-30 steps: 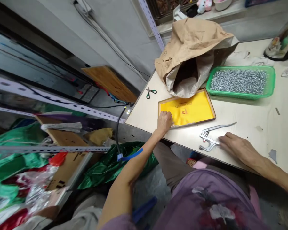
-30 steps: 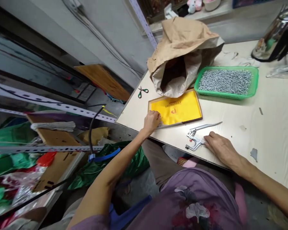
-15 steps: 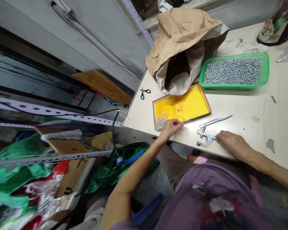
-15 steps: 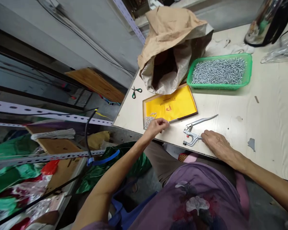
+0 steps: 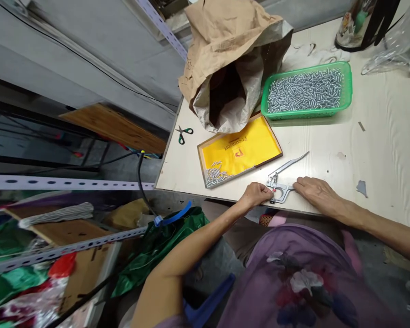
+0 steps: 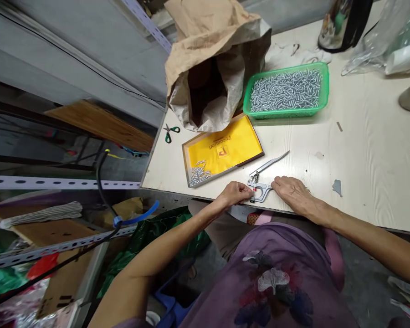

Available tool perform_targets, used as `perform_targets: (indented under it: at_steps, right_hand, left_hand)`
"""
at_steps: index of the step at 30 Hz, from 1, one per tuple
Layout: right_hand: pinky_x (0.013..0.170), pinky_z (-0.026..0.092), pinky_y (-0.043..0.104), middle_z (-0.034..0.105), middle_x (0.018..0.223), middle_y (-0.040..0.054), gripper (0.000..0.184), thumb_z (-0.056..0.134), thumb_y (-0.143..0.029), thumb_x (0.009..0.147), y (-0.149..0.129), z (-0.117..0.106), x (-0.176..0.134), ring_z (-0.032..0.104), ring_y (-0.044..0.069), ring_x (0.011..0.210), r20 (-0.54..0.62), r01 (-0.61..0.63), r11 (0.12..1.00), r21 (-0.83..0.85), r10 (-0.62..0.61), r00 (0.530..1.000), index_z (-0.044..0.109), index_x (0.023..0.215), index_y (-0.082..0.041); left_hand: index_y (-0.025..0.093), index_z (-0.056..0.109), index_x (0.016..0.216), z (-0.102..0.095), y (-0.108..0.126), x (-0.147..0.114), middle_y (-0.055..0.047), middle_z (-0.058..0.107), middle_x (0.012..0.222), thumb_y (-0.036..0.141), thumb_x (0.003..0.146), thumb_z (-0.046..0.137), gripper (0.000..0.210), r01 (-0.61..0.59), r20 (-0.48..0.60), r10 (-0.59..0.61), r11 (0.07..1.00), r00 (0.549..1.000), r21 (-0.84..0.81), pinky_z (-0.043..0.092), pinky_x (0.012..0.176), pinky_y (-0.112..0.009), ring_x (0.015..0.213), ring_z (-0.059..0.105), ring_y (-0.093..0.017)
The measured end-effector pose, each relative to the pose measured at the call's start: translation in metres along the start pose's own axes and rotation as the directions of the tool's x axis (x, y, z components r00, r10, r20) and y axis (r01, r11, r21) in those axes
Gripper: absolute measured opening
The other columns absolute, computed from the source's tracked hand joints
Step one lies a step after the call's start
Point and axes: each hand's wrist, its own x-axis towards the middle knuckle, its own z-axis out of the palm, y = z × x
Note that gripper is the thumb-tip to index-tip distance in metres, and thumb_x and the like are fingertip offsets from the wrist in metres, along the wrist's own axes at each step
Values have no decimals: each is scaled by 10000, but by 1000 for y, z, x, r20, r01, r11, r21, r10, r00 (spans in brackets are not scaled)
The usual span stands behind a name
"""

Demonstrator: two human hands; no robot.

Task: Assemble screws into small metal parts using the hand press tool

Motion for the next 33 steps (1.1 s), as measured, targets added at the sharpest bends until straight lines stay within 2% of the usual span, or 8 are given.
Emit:
perform_targets:
  at_steps: [4, 9, 11, 13, 17, 20, 26, 33]
  right_hand:
    - [680, 379, 286, 609, 885, 81, 193, 431, -37, 890, 0, 0, 0, 543, 188, 773, 7, 8, 1000, 16, -8, 1000, 567, 900, -174]
    - [687, 395, 295, 614, 912, 90, 217, 423, -29, 878, -2, -1, -1, 548, 195, 792, 42, 3, 1000, -11, -3, 999, 584, 917, -169]
    - [695, 411, 307, 621, 957, 108, 188, 430, -90, 911, 1, -3, -2, 556, 206, 823, 34, 9, 1000, -5, -8, 999, 600, 942, -165]
    - [753, 437, 344, 609, 1107, 155, 194, 488, -256, 939, 9, -3, -1, 562, 248, 945, -17, 13, 1000, -5, -13, 1000, 606, 1055, -153]
    - [976, 371, 522, 409, 1449, 236, 802, 622, -610, 794, 35, 2, 7, 365, 402, 1307, -134, -1, 996, -86, -10, 991, 406, 1407, -139]
    - [1052, 277, 566, 424, 1448, 229, 950, 601, -684, 747, 51, 8, 15, 300, 409, 1355, -110, 27, 993, -116, -40, 993, 319, 1467, -134]
    - [1010, 307, 522, 578, 1225, 208, 859, 651, -628, 713, 48, 6, 21, 482, 363, 1125, -86, 4, 993, -122, -14, 996, 454, 1358, -97]
    - [807, 394, 417, 615, 1059, 162, 541, 672, -501, 759, 38, -5, 19, 505, 313, 966, -59, 18, 991, -129, -26, 998, 580, 1140, -130]
  left_hand:
    - [132, 643, 635, 1, 3, 2, 65, 498, 449, 253, 686, 650, 132, 62, 37, -61, 998, 997, -13, 282, 432, -178, 415, 405, -55]
    - [135, 629, 633, -2, 7, 5, 57, 533, 465, 234, 721, 671, 139, 154, 162, -140, 985, 977, -77, 232, 385, -180, 382, 404, -46]
    - [134, 624, 624, -2, 7, 6, 55, 538, 465, 232, 732, 680, 156, 167, 183, -150, 982, 972, -84, 234, 377, -179, 375, 406, -43]
    - [133, 617, 610, -3, 6, 6, 55, 536, 458, 232, 737, 689, 176, 166, 186, -150, 983, 971, -76, 240, 374, -176, 369, 406, -41]
    - [130, 618, 606, -1, 5, 6, 56, 535, 452, 224, 737, 698, 179, 178, 177, -168, 983, 970, -46, 230, 364, -176, 362, 408, -40]
    - [127, 635, 624, 0, 6, 4, 57, 536, 456, 223, 728, 706, 159, 191, 168, -181, 980, 969, -48, 233, 364, -172, 364, 409, -39]
    - [123, 642, 651, 1, 9, -1, 64, 517, 444, 201, 724, 698, 121, 202, 153, -189, 977, 970, -71, 227, 361, -154, 355, 394, -27]
    - [123, 619, 626, 0, 13, -7, 56, 512, 472, 255, 752, 681, 193, 177, 157, -170, 984, 973, -31, 247, 387, -172, 377, 402, -41]
